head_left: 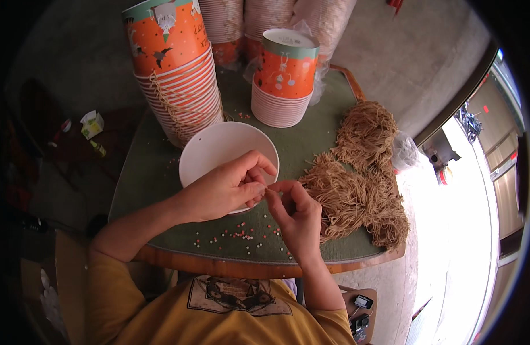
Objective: Threading elastic cords through pre-punched holes in paper buckets and securing them with beads.
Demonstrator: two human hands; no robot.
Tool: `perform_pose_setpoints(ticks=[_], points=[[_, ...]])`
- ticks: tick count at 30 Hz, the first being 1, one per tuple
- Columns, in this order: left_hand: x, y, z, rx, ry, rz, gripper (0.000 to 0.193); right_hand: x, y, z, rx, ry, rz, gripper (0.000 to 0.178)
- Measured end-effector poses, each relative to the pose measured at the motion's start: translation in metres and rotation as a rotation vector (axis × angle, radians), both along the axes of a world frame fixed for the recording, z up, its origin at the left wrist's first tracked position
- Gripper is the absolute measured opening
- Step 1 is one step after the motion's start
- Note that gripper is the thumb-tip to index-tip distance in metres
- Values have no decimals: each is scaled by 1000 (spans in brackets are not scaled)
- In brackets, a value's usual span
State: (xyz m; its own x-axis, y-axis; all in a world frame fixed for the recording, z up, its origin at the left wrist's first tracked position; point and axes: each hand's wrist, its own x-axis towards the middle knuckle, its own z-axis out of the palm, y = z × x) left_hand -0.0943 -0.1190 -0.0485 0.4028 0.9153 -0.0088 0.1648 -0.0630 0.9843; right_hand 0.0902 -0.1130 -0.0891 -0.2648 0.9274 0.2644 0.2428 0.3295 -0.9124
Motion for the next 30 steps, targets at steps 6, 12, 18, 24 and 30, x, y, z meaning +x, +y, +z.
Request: perform_pose_setpoints(ticks=[6,12,18,24,30], points=[[-1,1,-1,49,33,16,24,-2,0,-3,-90,124,26,13],[-2,1,-11,74,-79,25,16,-5,1,-7,-104,168,10,12],[-3,-5,-6,279,195,94,17,-9,-2,-5,-52,134,-19,11],[3,-10,-5,646,460,189,16,-14,-7,-11,315,-44,-85,15],[7,-14,-10,699,514,268,18,-17,-6,-17,561,-106,-121,18]])
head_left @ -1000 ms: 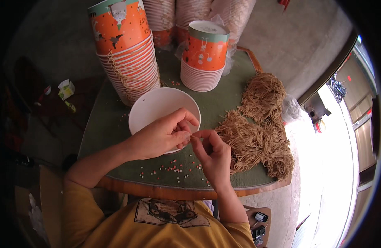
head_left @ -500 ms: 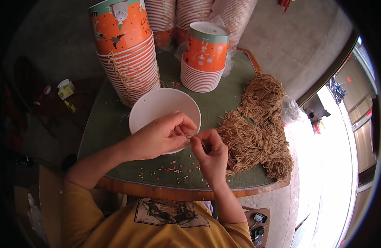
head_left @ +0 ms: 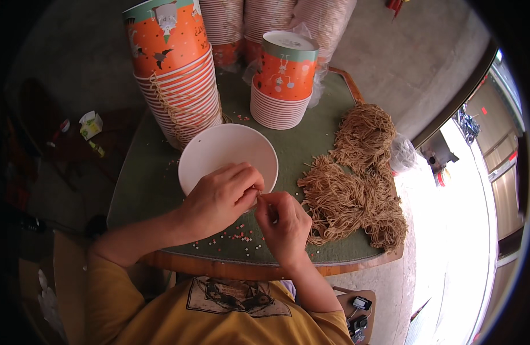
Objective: Threading elastic cords through pre-punched holes in paper buckets and securing them with beads.
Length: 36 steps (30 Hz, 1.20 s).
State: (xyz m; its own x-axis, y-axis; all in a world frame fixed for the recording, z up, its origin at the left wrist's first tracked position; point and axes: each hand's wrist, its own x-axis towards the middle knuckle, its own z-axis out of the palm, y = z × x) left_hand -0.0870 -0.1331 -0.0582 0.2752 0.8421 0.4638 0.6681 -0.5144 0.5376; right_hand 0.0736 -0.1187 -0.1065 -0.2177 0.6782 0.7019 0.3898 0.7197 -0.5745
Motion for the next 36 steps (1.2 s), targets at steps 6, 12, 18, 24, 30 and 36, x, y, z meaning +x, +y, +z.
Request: perform_pose_setpoints(ticks=[6,12,18,24,30,36], points=[[-1,0,-1,-243,-258,-7,12,2,-1,0,36,-62,7,22],[-4,3,-3,-422,-420,-57,13,2,0,0,38,-42,2,19],[-3,5,-4,-449,-480,-93,16,5,-2,3,-288,118,37,15],[1,6,-7,-414,-494,-75,24,5,4,-2,-552,384,95,11],[0,7,-5,-442,-489,-81,32,9,8,-7,-261,224,91,15],[5,4,2,-401,-422,-51,33,15,7,-3,-289,177,130,18]])
